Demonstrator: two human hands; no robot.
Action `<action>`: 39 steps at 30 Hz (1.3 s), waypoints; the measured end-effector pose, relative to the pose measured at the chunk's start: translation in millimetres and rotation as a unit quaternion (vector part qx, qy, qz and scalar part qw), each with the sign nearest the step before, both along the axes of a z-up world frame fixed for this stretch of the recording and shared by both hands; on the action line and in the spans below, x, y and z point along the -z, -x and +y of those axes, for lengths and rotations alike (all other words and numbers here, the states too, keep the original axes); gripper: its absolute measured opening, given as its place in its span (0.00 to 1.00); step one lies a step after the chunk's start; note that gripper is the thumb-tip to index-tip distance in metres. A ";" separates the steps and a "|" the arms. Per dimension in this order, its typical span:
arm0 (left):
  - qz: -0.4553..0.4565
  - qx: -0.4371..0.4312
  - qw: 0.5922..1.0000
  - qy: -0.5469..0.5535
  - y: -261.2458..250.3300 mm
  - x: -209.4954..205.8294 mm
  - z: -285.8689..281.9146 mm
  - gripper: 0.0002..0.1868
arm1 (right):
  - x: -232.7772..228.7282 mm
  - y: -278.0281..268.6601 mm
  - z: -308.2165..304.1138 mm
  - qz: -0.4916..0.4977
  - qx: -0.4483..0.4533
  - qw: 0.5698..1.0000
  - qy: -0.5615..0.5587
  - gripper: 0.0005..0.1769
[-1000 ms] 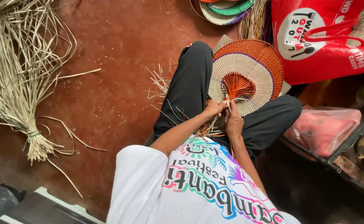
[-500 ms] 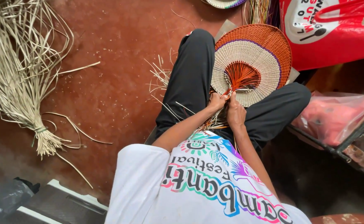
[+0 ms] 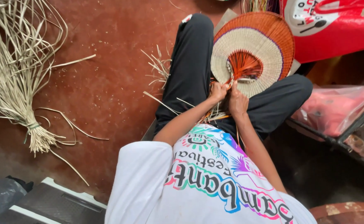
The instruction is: Weaving a traditional fan using dried plant fibers at a high speed
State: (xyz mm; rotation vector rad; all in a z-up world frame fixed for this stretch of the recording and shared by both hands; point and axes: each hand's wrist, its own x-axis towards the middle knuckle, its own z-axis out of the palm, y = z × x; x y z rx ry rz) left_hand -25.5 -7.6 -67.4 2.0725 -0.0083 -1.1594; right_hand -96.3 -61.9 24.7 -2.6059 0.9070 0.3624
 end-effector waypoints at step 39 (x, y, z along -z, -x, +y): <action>0.274 0.057 0.941 0.190 -66.1 -72.2 -14.3 0.07 | -60.4 0.7 -16.1 -0.045 0.130 0.990 -0.019 0.31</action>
